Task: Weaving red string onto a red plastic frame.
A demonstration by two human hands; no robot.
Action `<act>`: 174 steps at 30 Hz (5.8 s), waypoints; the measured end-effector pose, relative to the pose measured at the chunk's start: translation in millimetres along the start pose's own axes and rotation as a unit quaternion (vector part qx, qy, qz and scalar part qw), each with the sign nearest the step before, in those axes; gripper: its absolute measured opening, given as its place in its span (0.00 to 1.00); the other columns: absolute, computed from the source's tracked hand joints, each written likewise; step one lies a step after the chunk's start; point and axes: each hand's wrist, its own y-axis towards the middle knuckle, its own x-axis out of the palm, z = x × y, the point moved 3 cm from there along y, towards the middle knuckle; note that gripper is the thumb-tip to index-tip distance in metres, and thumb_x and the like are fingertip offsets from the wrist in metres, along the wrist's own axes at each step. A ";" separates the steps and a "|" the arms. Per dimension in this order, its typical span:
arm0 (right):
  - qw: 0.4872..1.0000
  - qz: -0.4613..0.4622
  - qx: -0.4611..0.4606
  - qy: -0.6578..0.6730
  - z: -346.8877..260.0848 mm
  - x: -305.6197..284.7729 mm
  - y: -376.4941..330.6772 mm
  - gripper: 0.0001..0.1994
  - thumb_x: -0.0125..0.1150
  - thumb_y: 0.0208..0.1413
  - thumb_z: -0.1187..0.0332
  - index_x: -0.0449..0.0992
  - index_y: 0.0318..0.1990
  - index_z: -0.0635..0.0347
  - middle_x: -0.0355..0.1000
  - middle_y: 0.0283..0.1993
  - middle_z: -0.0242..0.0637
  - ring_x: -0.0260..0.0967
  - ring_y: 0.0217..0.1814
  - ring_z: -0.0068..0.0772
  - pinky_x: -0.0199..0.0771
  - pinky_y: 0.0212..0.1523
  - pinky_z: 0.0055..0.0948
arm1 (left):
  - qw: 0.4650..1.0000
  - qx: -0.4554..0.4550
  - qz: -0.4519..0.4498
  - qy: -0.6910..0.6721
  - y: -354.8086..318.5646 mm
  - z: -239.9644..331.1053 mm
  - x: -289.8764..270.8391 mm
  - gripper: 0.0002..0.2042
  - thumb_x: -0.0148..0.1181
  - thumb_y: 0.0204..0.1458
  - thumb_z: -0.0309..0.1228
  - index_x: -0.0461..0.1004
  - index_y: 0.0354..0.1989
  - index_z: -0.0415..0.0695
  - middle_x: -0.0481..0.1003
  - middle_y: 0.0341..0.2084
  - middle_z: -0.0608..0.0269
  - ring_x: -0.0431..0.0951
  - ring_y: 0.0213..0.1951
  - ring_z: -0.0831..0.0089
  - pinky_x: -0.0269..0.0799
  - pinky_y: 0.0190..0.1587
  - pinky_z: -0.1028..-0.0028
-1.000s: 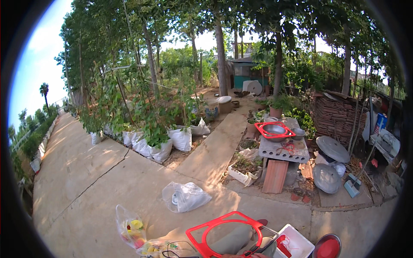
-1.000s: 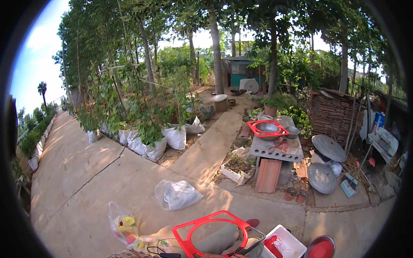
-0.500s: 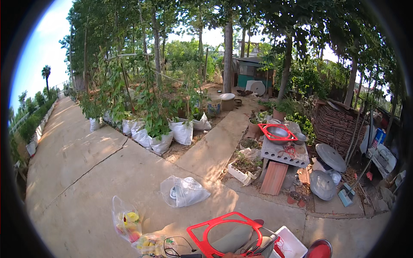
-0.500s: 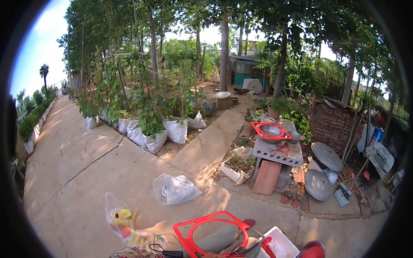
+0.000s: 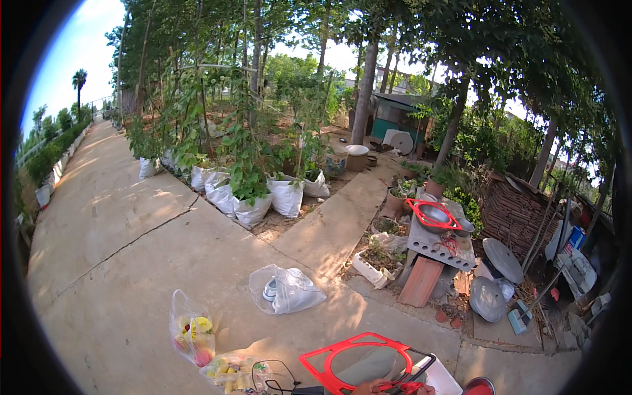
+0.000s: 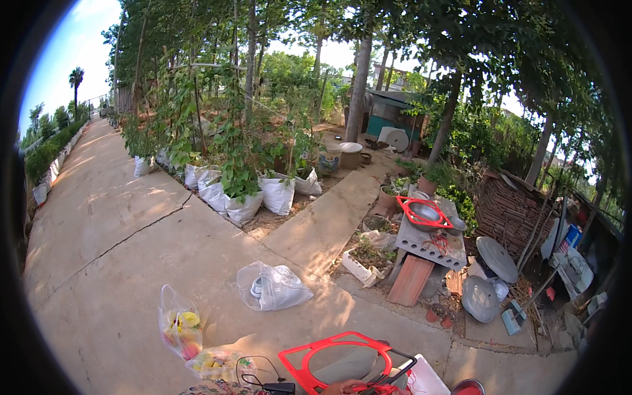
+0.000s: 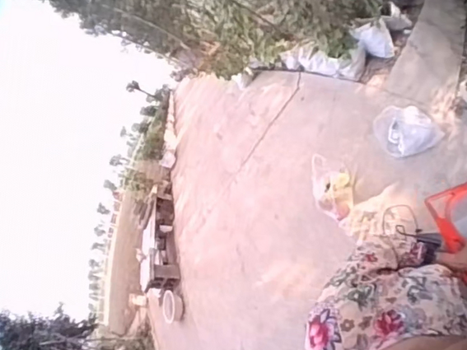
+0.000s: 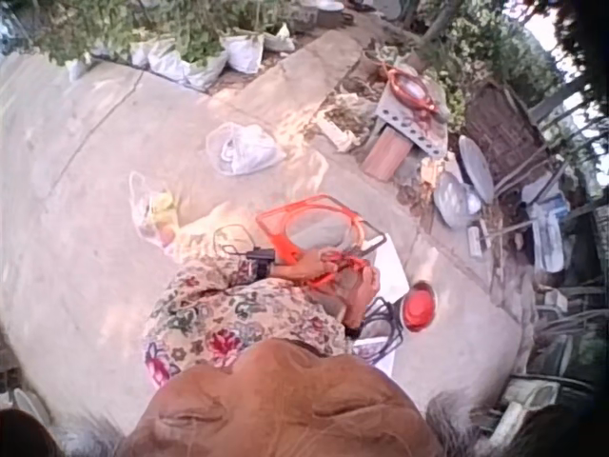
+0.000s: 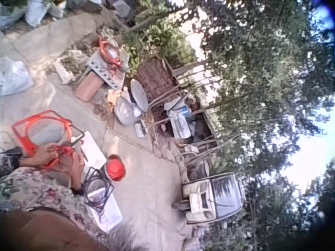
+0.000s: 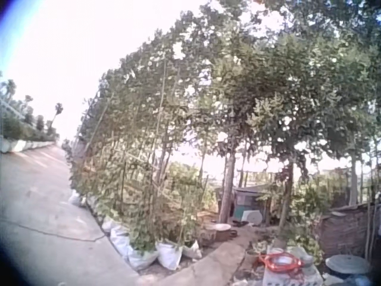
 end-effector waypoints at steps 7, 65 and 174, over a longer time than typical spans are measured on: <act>0.881 -0.003 -0.024 0.472 12.3 -73.2 21.0 0.10 0.53 0.59 0.67 0.72 0.43 0.64 0.73 0.42 0.40 0.69 0.45 0.35 0.70 0.54 0.36 | 0.987 -0.116 -0.038 0.110 16.1 -37.2 -9.9 0.19 0.56 0.51 0.36 0.70 0.51 0.41 0.78 0.30 0.58 0.78 0.31 0.75 0.74 0.34 0.71; 0.901 0.171 0.090 0.387 3.4 -82.6 -4.0 0.06 0.53 0.60 0.68 0.68 0.30 0.54 0.59 0.19 0.25 0.54 0.18 0.18 0.59 0.20 0.20 | 0.942 -0.295 -0.162 0.015 2.7 -50.3 14.4 0.10 0.54 0.53 0.33 0.74 0.33 0.37 0.72 0.18 0.64 0.70 0.18 0.77 0.63 0.19 0.78; 0.762 -0.050 0.379 0.523 67.1 4.7 -56.9 0.13 0.48 0.62 0.71 0.70 0.53 0.58 0.67 0.27 0.27 0.58 0.21 0.16 0.57 0.21 0.18 | 0.992 -0.102 0.056 0.059 8.1 -21.5 1.6 0.13 0.50 0.61 0.35 0.68 0.46 0.38 0.74 0.25 0.63 0.72 0.20 0.81 0.68 0.21 0.82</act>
